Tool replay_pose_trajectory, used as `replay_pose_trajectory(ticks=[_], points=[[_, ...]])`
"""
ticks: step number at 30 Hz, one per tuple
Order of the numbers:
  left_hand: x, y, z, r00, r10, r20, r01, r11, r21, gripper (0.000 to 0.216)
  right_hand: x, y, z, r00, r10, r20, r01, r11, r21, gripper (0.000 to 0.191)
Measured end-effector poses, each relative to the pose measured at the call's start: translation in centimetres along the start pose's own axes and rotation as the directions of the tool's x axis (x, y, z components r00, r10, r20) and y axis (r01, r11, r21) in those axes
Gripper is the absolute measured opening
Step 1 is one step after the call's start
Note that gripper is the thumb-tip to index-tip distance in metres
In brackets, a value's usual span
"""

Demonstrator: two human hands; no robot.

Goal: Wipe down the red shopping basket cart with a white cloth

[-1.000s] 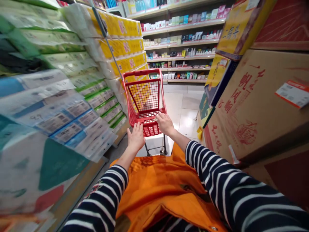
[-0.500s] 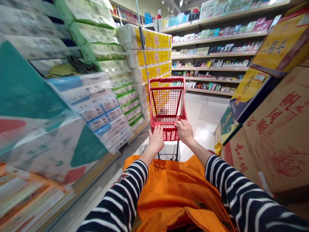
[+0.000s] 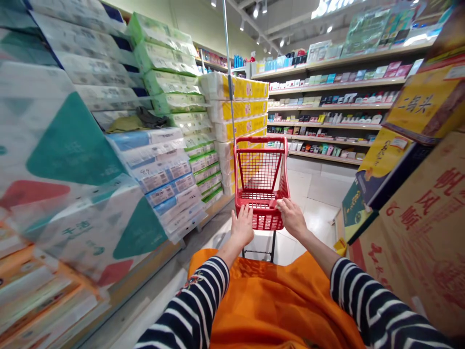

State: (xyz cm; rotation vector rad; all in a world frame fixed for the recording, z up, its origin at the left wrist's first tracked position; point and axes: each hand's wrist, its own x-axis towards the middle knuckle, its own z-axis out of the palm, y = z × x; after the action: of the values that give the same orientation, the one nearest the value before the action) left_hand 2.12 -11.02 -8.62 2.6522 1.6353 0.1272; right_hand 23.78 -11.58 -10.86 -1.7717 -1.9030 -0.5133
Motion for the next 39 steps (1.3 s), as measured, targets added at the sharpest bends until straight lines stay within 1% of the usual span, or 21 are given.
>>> replay_pose_trajectory(ticks=[3, 5, 7, 9, 11, 13, 14, 16, 19, 21, 22, 23, 24, 26, 27, 28, 29, 32, 34, 36, 39], points=[[0.0, 0.2, 0.1, 0.998, -0.055, -0.018, 0.055, 0.998, -0.015, 0.073, -0.3, -1.7, 1.1, 1.0, -0.017, -0.025, 0.018, 0.999, 0.028, 0.038], [0.0, 0.1, -0.1, 0.997, -0.079, -0.016, 0.079, 0.997, -0.018, 0.072, -0.2, -3.4, 1.8, 0.997, -0.067, -0.032, 0.069, 0.996, 0.065, 0.04], [0.0, -0.1, -0.3, 0.998, -0.068, 0.002, 0.068, 0.998, -0.017, 0.072, 0.1, -4.7, 2.3, 0.992, -0.121, -0.041, 0.125, 0.986, 0.113, 0.044], [0.0, -0.5, -0.4, 0.999, -0.038, 0.02, 0.038, 0.999, -0.012, 0.073, 0.4, -5.1, 2.4, 0.986, -0.152, -0.066, 0.161, 0.974, 0.161, 0.046], [-0.1, -1.1, -0.3, 0.999, -0.037, 0.015, 0.038, 0.999, -0.017, 0.076, 0.6, -4.8, 2.2, 0.981, -0.168, -0.101, 0.185, 0.964, 0.19, 0.046], [-0.4, -1.7, 0.3, 0.995, -0.096, -0.011, 0.095, 0.995, -0.034, 0.078, 0.7, -4.6, 1.8, 0.967, -0.223, -0.121, 0.243, 0.951, 0.191, 0.045], [-0.7, -2.0, 0.7, 0.99, -0.14, -0.015, 0.139, 0.989, -0.043, 0.079, 0.8, -4.7, 1.6, 0.955, -0.274, -0.117, 0.292, 0.939, 0.183, 0.045], [-1.2, -2.6, 1.4, 0.978, -0.21, 0.002, 0.21, 0.976, -0.049, 0.079, 1.0, -5.6, 1.6, 0.907, -0.413, -0.084, 0.422, 0.891, 0.167, 0.045], [-2.0, -3.4, 2.1, 0.973, -0.225, 0.052, 0.227, 0.974, -0.026, 0.078, 1.4, -8.1, 2.7, 0.788, -0.615, -0.018, 0.609, 0.776, 0.162, 0.04], [-2.4, -3.8, 2.1, 0.971, -0.224, 0.078, 0.226, 0.974, -0.013, 0.077, 1.3, -9.4, 4.0, 0.713, -0.701, 0.017, 0.688, 0.705, 0.172, 0.034], [-2.7, -3.9, 2.1, 0.969, -0.229, 0.092, 0.231, 0.973, -0.008, 0.077, 1.1, -9.9, 4.8, 0.687, -0.726, 0.033, 0.71, 0.681, 0.18, 0.031], [-2.9, -4.1, 2.1, 0.967, -0.234, 0.103, 0.236, 0.972, -0.004, 0.077, 0.7, -10.1, 5.6, 0.672, -0.739, 0.05, 0.72, 0.668, 0.189, 0.029], [-3.1, -4.2, 2.2, 0.966, -0.234, 0.112, 0.236, 0.972, 0.0, 0.077, 0.3, -10.2, 6.4, 0.672, -0.738, 0.069, 0.715, 0.67, 0.198, 0.027], [-3.5, -4.3, 2.5, 0.965, -0.226, 0.129, 0.228, 0.974, 0.005, 0.078, -0.7, -10.1, 7.5, 0.702, -0.703, 0.11, 0.676, 0.707, 0.209, 0.026], [-3.6, -4.3, 2.7, 0.964, -0.224, 0.142, 0.225, 0.974, 0.005, 0.078, -1.0, -9.9, 7.7, 0.716, -0.686, 0.128, 0.657, 0.725, 0.21, 0.027], [-3.7, -4.2, 2.9, 0.963, -0.223, 0.155, 0.225, 0.974, 0.004, 0.078, -1.2, -9.7, 7.8, 0.719, -0.681, 0.14, 0.651, 0.73, 0.21, 0.027], [-3.7, -4.1, 3.1, 0.961, -0.223, 0.166, 0.226, 0.974, 0.001, 0.079, -1.2, -9.4, 7.5, 0.708, -0.692, 0.143, 0.661, 0.72, 0.21, 0.028], [-3.4, -3.5, 3.5, 0.957, -0.227, 0.179, 0.233, 0.972, -0.014, 0.079, -0.3, -8.7, 5.8, 0.648, -0.754, 0.104, 0.728, 0.654, 0.204, 0.028], [-3.2, -3.1, 3.5, 0.959, -0.228, 0.17, 0.236, 0.971, -0.028, 0.078, 0.4, -8.3, 4.7, 0.634, -0.768, 0.088, 0.744, 0.637, 0.2, 0.03], [-3.2, -2.7, 3.3, 0.964, -0.221, 0.151, 0.229, 0.972, -0.041, 0.078, 0.4, -7.8, 4.3, 0.643, -0.757, 0.112, 0.73, 0.651, 0.208, 0.031], [-3.3, -2.2, 3.1, 0.975, -0.185, 0.119, 0.192, 0.98, -0.046, 0.08, -1.3, -7.0, 5.0, 0.701, -0.691, 0.177, 0.658, 0.723, 0.211, 0.031]])
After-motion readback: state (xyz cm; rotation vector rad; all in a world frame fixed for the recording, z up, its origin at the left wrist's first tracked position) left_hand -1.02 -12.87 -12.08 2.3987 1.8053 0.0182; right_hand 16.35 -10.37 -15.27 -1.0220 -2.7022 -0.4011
